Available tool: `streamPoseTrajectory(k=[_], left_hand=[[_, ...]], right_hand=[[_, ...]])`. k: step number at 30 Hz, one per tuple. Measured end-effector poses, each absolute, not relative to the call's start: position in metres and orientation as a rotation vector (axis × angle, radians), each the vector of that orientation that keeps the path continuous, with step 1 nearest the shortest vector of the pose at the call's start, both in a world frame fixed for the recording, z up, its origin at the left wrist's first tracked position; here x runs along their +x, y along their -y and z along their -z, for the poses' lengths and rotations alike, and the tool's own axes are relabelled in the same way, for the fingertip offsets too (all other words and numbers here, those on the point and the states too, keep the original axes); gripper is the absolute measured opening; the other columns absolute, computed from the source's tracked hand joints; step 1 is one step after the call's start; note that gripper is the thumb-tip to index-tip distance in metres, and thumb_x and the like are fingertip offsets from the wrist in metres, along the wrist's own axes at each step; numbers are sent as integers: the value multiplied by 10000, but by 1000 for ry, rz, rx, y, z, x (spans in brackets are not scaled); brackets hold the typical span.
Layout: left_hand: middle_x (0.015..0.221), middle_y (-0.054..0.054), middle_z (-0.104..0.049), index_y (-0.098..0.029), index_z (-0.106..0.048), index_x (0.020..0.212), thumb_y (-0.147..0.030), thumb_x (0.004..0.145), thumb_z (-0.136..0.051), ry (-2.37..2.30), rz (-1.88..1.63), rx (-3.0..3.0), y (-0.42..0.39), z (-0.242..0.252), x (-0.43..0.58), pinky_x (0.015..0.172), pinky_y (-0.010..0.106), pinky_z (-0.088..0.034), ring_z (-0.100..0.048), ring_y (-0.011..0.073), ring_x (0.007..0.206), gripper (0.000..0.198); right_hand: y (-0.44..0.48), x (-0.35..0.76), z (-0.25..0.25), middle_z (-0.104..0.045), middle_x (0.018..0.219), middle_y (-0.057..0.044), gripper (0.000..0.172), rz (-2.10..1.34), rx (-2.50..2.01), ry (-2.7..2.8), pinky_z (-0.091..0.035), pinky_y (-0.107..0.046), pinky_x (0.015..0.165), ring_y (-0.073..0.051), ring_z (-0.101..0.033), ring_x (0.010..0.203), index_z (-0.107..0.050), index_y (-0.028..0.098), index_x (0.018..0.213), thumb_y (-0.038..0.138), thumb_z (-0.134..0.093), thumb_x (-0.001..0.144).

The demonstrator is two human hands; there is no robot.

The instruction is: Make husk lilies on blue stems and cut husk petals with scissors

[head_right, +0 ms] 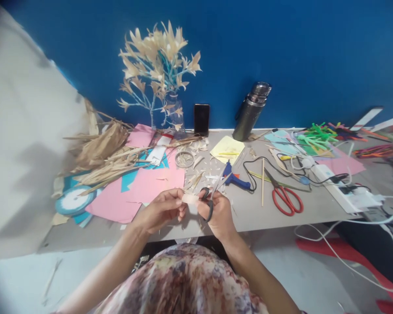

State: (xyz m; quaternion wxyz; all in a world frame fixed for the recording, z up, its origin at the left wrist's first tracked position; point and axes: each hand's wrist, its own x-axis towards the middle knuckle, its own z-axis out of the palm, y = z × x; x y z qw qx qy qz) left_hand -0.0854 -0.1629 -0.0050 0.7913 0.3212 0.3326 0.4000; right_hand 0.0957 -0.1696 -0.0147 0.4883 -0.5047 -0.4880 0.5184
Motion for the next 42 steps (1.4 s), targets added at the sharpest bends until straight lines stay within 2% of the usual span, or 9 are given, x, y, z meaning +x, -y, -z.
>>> streamPoseTrajectory(k=[4, 10, 15, 18, 21, 26, 29, 36, 42], left_hand=[[610, 12, -627, -134, -610, 738, -259, 709, -799, -794, -978, 630, 168, 6, -76, 530, 217, -454, -574, 105, 530, 229], [675, 24, -664, -135, -618, 719, -247, 694, -811, -838, -1135, 557, 168, 10, -66, 586, 212, -489, -619, 116, 629, 225], [612, 25, -665, -135, -608, 721, -242, 675, -811, -825, -1083, 501, 159, 10, -80, 560, 228, -508, -640, 135, 571, 233], [569, 18, -649, -130, -606, 704, -223, 662, -811, -825, -1032, 541, 155, 9, -90, 526, 218, -497, -630, 128, 516, 228], [574, 33, -664, -121, -613, 688, -224, 663, -806, -844, -997, 594, 154, 10, -93, 523, 211, -493, -614, 113, 488, 220], [563, 17, -652, -119, -627, 670, -216, 653, -809, -871, -991, 632, 154, 10, -92, 515, 206, -492, -614, 111, 491, 206], [554, 15, -647, -118, -630, 648, -215, 651, -811, -876, -979, 650, 155, 7, -93, 513, 201, -491, -613, 109, 488, 205], [541, 26, -654, -116, -631, 634, -233, 635, -828, -905, -971, 643, 156, 4, -93, 504, 198, -496, -630, 121, 488, 229], [578, 48, -683, -111, -649, 659, -236, 649, -833, -905, -955, 647, 154, 6, -95, 515, 196, -506, -641, 123, 511, 222]], right_hand=[[171, 90, 20, -618, 687, 1, 234, -1227, -1247, 1139, -457, -242, 559, -155, -565, 605, -622, 171, 830, 347, -710, 703], [173, 84, 20, -624, 704, -2, 239, -1193, -1274, 1185, -455, -237, 577, -153, -564, 619, -608, 175, 825, 371, -712, 737], [174, 106, 15, -626, 698, -27, 431, -1578, -1110, 1584, -399, -229, 533, -140, -523, 585, -630, 147, 828, 578, -632, 846], [175, 122, 17, -649, 728, -55, 550, -1807, -968, 1744, -388, -227, 534, -149, -535, 605, -640, 128, 834, 676, -587, 844], [177, 129, 20, -657, 734, -58, 503, -1921, -933, 1786, -390, -223, 544, -162, -548, 636, -654, 123, 833, 626, -656, 811], [177, 127, 21, -649, 649, -30, 275, -1962, -1031, 1738, -371, -208, 516, -144, -537, 577, -659, 124, 756, 397, -691, 767], [178, 124, 18, -641, 591, -19, 201, -1942, -1130, 1719, -364, -200, 492, -141, -540, 544, -658, 127, 697, 322, -689, 735], [180, 123, 16, -633, 562, -10, 191, -1911, -1185, 1703, -362, -198, 476, -134, -539, 521, -651, 137, 652, 313, -695, 712], [182, 127, 23, -628, 580, -10, 308, -1911, -1176, 1680, -341, -197, 465, -120, -516, 511, -593, 143, 616, 384, -743, 736]])
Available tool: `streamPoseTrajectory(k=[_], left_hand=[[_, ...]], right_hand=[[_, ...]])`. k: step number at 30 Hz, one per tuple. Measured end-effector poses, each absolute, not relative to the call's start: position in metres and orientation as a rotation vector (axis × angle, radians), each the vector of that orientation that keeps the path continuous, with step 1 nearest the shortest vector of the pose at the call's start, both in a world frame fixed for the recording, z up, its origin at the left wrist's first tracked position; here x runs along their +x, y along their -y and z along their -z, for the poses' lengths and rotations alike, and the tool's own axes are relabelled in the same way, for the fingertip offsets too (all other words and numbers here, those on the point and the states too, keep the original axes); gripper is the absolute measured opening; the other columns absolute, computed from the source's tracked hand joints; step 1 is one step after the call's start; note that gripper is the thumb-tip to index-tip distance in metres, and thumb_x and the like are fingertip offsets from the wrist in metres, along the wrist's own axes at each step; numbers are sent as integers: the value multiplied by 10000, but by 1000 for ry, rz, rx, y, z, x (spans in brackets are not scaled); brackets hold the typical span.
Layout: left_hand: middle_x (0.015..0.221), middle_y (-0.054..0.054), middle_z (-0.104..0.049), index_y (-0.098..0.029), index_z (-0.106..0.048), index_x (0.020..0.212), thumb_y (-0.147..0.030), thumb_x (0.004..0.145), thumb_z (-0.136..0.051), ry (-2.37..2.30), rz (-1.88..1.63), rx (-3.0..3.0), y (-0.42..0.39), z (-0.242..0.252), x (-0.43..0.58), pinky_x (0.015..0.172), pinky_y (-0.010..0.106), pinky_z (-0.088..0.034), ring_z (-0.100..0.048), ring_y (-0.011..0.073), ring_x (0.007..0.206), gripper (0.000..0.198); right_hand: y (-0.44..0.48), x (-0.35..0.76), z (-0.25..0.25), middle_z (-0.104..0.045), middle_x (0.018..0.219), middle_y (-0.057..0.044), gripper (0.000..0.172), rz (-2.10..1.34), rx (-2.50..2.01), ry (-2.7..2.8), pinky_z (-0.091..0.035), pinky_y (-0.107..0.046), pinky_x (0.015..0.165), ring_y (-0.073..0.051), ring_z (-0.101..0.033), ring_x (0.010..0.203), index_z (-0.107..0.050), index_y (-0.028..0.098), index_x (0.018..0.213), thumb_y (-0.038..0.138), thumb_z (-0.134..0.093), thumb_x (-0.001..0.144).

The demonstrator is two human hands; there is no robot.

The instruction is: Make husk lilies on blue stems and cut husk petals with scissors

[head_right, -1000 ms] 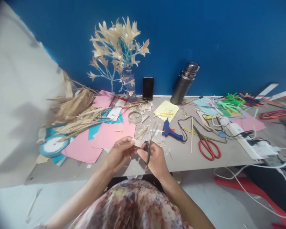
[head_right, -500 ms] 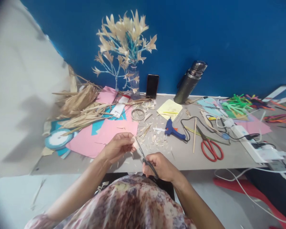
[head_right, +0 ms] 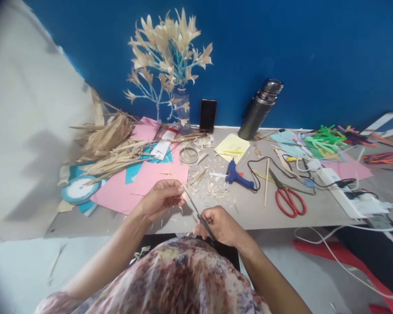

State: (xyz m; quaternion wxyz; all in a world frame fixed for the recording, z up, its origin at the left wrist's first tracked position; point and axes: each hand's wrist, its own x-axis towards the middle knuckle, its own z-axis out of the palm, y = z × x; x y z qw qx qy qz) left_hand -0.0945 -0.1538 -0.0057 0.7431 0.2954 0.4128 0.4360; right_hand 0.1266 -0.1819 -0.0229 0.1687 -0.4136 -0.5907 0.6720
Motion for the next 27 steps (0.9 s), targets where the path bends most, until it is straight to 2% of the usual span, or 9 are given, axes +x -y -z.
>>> streamPoseTrajectory(k=[8, 15, 27], left_hand=[[644, 49, -712, -119, -681, 747, -258, 652, -850, -827, -1014, 642, 158, 6, -94, 612, 246, -546, -664, 138, 580, 239], [619, 58, -721, -122, -675, 693, -290, 663, -842, -905, -1032, 703, 159, 9, -93, 614, 235, -530, -663, 134, 555, 239], [613, 30, -693, -138, -632, 687, -217, 669, -814, -899, -990, 695, 159, 14, -95, 604, 239, -516, -664, 139, 558, 198]], right_hand=[[180, 130, 28, -594, 554, 10, 338, -1864, -1208, 1678, -326, -195, 469, -112, -495, 517, -614, 132, 628, 399, -786, 744], [180, 128, 28, -610, 539, 4, 336, -1819, -1239, 1734, -319, -194, 453, -113, -500, 501, -627, 128, 617, 394, -777, 758], [182, 126, 25, -610, 515, -7, 379, -1860, -1302, 1669, -325, -200, 439, -123, -515, 483, -605, 141, 566, 432, -803, 707]])
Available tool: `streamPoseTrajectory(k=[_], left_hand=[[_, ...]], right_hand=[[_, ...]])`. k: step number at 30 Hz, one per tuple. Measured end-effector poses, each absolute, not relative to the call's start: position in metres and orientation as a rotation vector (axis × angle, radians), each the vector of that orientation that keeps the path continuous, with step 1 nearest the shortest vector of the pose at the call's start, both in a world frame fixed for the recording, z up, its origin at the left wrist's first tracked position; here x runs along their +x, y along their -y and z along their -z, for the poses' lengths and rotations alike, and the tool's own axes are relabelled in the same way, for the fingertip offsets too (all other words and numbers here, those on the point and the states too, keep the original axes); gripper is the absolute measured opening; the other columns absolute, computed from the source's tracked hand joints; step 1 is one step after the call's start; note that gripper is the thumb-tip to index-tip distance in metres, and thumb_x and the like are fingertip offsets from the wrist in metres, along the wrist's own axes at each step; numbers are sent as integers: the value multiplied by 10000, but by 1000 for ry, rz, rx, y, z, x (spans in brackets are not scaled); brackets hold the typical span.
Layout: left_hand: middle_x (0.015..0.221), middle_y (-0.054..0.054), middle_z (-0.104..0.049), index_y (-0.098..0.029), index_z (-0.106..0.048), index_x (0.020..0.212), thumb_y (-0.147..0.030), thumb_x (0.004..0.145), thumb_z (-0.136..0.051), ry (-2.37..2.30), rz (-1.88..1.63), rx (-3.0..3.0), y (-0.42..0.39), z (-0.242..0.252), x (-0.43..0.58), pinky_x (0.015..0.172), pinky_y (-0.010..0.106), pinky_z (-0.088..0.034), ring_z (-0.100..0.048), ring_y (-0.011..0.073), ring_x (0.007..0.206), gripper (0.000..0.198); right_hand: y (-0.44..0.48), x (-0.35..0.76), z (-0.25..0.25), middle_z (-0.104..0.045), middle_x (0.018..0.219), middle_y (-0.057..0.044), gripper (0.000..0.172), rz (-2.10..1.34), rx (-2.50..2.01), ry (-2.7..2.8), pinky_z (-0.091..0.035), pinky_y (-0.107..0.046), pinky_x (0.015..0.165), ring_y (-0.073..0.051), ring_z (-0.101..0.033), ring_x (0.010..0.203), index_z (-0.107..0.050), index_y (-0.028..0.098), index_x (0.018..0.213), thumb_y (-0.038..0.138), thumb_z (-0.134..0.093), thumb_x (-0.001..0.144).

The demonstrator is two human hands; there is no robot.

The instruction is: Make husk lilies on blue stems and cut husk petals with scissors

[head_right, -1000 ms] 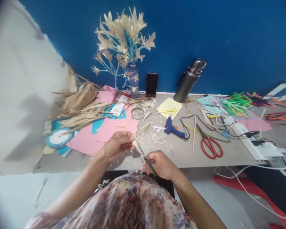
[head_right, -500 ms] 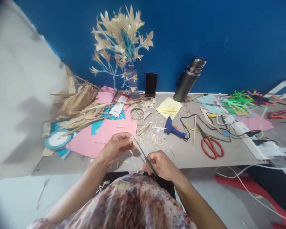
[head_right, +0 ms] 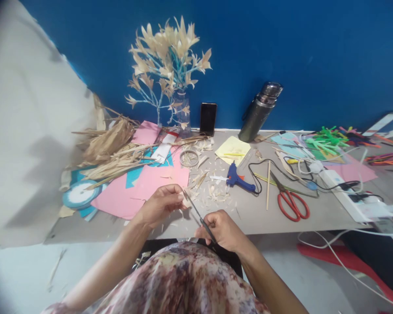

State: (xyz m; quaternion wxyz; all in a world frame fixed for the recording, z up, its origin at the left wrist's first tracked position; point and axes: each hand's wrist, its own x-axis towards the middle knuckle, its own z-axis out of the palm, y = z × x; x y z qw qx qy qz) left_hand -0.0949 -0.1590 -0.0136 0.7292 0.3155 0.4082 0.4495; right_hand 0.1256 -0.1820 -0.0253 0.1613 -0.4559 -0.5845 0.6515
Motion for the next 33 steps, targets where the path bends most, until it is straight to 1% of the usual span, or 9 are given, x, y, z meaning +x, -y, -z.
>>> streamPoseTrajectory(k=[6, 9, 15, 19, 23, 25, 27, 30, 33], left_hand=[[643, 43, -686, -129, -632, 696, -203, 690, -788, -808, -962, 660, 157, 11, -96, 601, 247, -514, -637, 131, 555, 172], [628, 45, -682, -136, -615, 717, -217, 711, -777, -754, -972, 607, 157, 10, -94, 572, 244, -500, -625, 132, 537, 180], [639, 20, -663, -151, -595, 754, -181, 708, -783, -741, -1040, 475, 160, 10, -78, 551, 207, -481, -617, 116, 579, 195], [656, 21, -650, -147, -596, 757, -162, 713, -772, -720, -1024, 426, 166, 12, -69, 547, 207, -476, -608, 117, 592, 183], [652, 25, -635, -147, -602, 761, -158, 723, -739, -708, -1025, 376, 168, 11, -71, 555, 223, -480, -611, 132, 609, 142], [647, 28, -633, -147, -598, 734, -140, 708, -724, -735, -1056, 357, 166, 8, -76, 567, 231, -488, -622, 143, 626, 129], [633, 32, -632, -142, -597, 705, -138, 703, -702, -759, -1076, 345, 163, 4, -82, 564, 240, -492, -622, 147, 615, 106], [609, 41, -632, -131, -603, 677, -139, 704, -671, -758, -1069, 337, 158, 0, -88, 533, 251, -485, -607, 146, 569, 73], [599, 50, -641, -126, -606, 675, -129, 696, -662, -760, -1067, 343, 155, -3, -88, 524, 257, -490, -613, 152, 553, 60]], right_hand=[[182, 132, 30, -592, 523, 2, 387, -1880, -1244, 1638, -300, -203, 436, -105, -457, 466, -598, 150, 609, 466, -777, 743], [183, 131, 30, -584, 547, -2, 403, -1867, -1151, 1542, -354, -213, 474, -119, -489, 500, -597, 150, 625, 494, -757, 761], [174, 109, 28, -672, 833, -29, 332, -1520, -1176, 1209, -461, -239, 612, -168, -600, 704, -648, 166, 910, 391, -797, 716], [166, 94, 27, -661, 764, -27, 299, -1472, -1145, 1152, -482, -267, 649, -192, -623, 706, -627, 167, 894, 382, -763, 738], [163, 91, 22, -645, 721, -15, 303, -1446, -1156, 1142, -461, -258, 610, -174, -595, 647, -613, 174, 835, 401, -781, 726], [163, 95, 18, -625, 701, -8, 320, -1444, -1173, 1253, -419, -240, 560, -145, -540, 596, -631, 166, 816, 449, -766, 754], [166, 101, 15, -625, 698, -23, 408, -1547, -1116, 1449, -387, -238, 531, -134, -502, 570, -645, 152, 812, 556, -697, 806], [173, 110, 13, -644, 721, -50, 553, -1754, -995, 1659, -397, -242, 546, -154, -529, 602, -640, 142, 825, 694, -620, 811], [180, 113, 16, -635, 707, -42, 579, -1841, -1000, 1711, -394, -237, 553, -161, -537, 612, -633, 146, 808, 723, -653, 767]])
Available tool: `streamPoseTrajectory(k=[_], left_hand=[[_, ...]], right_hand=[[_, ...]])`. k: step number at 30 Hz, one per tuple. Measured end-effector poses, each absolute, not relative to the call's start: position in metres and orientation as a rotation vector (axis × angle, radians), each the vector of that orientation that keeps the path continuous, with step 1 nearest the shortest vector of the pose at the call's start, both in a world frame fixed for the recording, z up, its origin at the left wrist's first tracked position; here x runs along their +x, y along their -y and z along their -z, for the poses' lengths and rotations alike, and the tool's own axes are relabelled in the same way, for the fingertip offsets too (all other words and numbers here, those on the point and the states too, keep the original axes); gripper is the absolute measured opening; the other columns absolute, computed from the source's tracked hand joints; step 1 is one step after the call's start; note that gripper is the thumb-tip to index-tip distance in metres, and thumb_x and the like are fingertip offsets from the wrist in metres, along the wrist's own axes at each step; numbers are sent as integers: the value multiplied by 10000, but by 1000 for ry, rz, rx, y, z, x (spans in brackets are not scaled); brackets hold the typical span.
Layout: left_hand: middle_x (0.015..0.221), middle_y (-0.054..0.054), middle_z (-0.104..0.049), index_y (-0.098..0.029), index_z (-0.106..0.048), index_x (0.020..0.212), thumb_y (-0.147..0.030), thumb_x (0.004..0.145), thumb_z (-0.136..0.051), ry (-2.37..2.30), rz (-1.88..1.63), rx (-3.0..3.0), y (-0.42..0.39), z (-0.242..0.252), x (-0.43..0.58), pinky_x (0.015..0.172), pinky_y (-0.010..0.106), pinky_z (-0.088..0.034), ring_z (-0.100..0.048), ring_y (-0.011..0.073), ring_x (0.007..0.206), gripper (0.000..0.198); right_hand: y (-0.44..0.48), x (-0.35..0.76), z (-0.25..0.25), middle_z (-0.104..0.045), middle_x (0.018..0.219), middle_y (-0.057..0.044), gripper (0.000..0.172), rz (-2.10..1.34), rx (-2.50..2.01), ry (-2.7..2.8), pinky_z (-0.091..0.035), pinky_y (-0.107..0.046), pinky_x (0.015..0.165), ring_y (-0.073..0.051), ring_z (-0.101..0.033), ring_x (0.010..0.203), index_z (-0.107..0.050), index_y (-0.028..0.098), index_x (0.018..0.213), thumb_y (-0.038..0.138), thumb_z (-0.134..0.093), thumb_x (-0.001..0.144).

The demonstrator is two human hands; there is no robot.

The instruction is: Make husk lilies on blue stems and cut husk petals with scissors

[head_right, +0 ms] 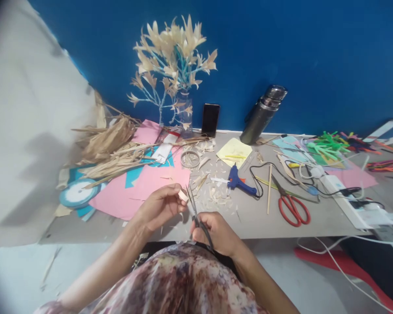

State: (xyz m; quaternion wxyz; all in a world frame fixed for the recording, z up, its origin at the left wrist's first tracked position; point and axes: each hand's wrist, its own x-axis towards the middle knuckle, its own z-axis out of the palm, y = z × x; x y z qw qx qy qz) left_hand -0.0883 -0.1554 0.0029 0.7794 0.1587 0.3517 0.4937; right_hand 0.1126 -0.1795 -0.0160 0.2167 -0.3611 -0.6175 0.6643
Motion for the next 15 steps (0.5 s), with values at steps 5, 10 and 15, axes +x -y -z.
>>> streamPoseTrajectory(k=[5, 10, 15], left_hand=[[579, 44, -639, -128, -593, 670, -122, 678, -675, -779, -1059, 375, 153, -4, -84, 517, 248, -500, -621, 153, 535, 83], [575, 43, -643, -129, -590, 668, -145, 683, -696, -804, -1070, 428, 154, -5, -84, 528, 246, -512, -631, 152, 536, 109], [571, 38, -638, -135, -585, 652, -154, 687, -688, -800, -1070, 458, 156, -6, -86, 528, 248, -508, -622, 148, 529, 110]], right_hand=[[184, 112, 22, -610, 651, -25, 495, -1877, -969, 1687, -354, -223, 525, -140, -494, 568, -625, 143, 758, 634, -688, 773], [184, 114, 24, -615, 611, -15, 307, -1902, -1071, 1670, -364, -210, 504, -139, -508, 552, -612, 155, 671, 434, -694, 768], [185, 115, 26, -590, 564, 1, 297, -1899, -1104, 1676, -345, -211, 478, -136, -502, 523, -625, 154, 616, 412, -697, 747]])
